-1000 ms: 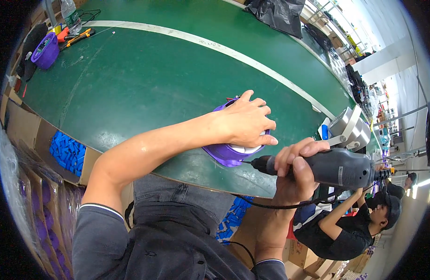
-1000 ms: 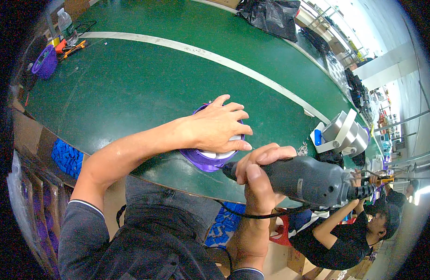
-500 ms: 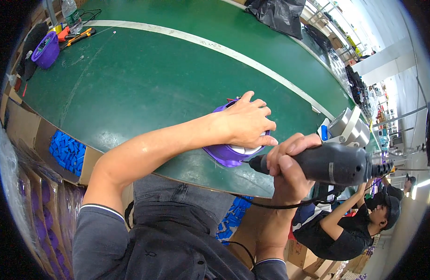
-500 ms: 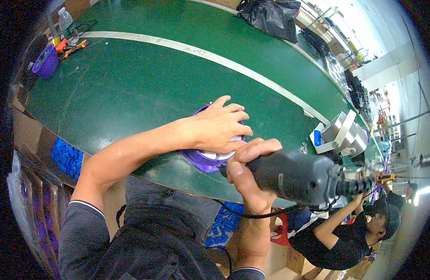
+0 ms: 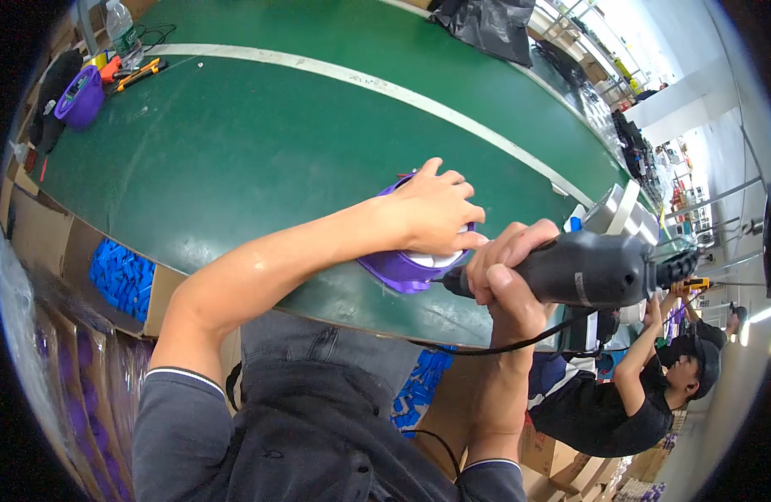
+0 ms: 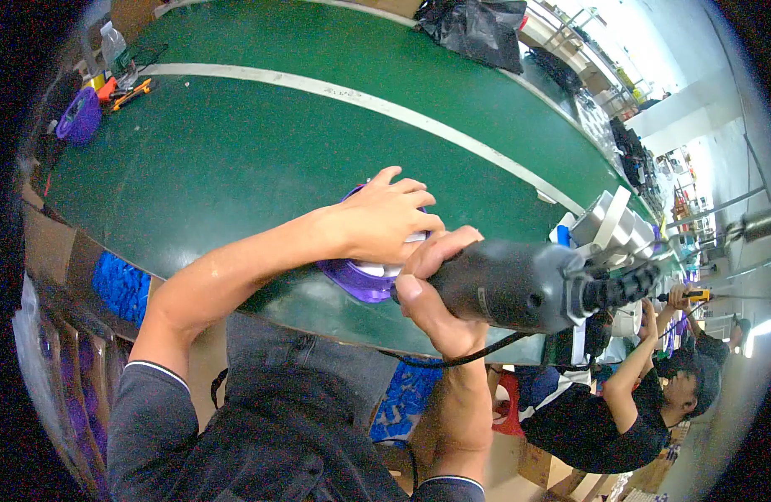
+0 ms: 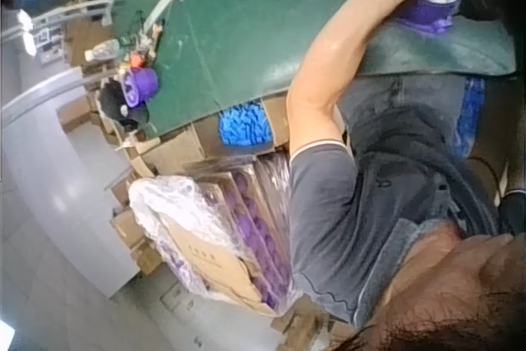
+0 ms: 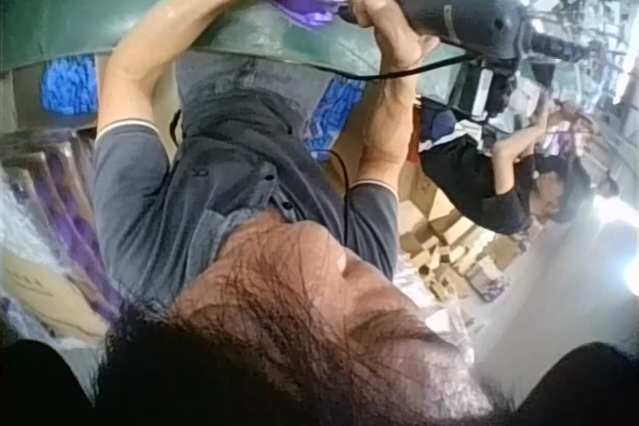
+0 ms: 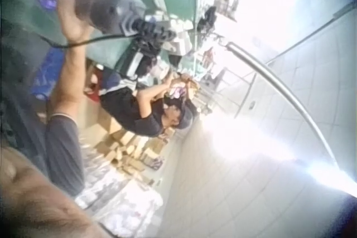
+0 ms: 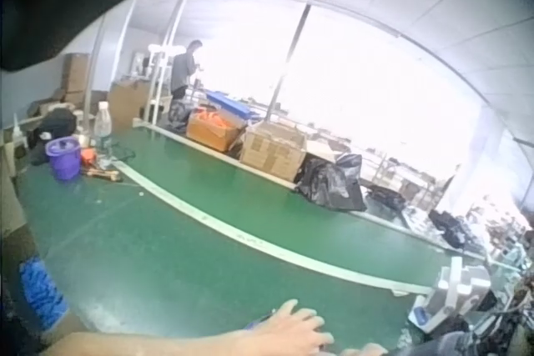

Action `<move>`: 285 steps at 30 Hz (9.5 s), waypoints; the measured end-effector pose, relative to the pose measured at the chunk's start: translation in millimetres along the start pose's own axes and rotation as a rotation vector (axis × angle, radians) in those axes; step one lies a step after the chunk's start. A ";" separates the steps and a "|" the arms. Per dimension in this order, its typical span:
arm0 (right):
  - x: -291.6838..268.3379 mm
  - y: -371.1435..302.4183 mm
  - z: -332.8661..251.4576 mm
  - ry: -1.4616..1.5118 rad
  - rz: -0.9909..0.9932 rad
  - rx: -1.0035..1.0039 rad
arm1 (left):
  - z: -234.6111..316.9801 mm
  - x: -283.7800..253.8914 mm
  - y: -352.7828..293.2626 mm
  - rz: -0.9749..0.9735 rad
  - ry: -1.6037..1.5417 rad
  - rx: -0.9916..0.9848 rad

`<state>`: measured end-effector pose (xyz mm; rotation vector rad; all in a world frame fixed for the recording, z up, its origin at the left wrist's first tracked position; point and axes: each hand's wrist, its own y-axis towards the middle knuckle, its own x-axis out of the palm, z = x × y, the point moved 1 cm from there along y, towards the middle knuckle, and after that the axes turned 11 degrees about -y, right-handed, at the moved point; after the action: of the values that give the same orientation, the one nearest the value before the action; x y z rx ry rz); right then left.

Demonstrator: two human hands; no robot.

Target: The person assembles a purple plastic housing by securing a circuit board and a white fan component into it with screws, using an electric screwdriver.

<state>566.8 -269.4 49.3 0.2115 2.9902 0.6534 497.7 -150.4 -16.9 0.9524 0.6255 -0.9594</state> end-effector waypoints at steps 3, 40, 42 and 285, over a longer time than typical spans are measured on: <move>-7.7 -3.1 -1.9 0.012 0.091 -0.037 | 2.1 -4.2 1.3 -0.084 -0.044 -0.115; -64.8 -18.0 7.4 -0.018 0.475 -0.064 | 39.3 0.1 1.5 -0.207 0.063 0.073; -64.3 -16.1 9.5 -0.023 0.477 -0.062 | 38.4 0.4 1.0 -0.211 0.061 0.075; -117.3 -68.9 102.2 -0.941 0.200 0.380 | 67.8 -62.9 82.4 -0.571 0.044 0.374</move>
<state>684.9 -307.1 -67.4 0.6349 2.1437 -0.0483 544.9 -165.5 96.6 1.1516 0.7915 -1.6066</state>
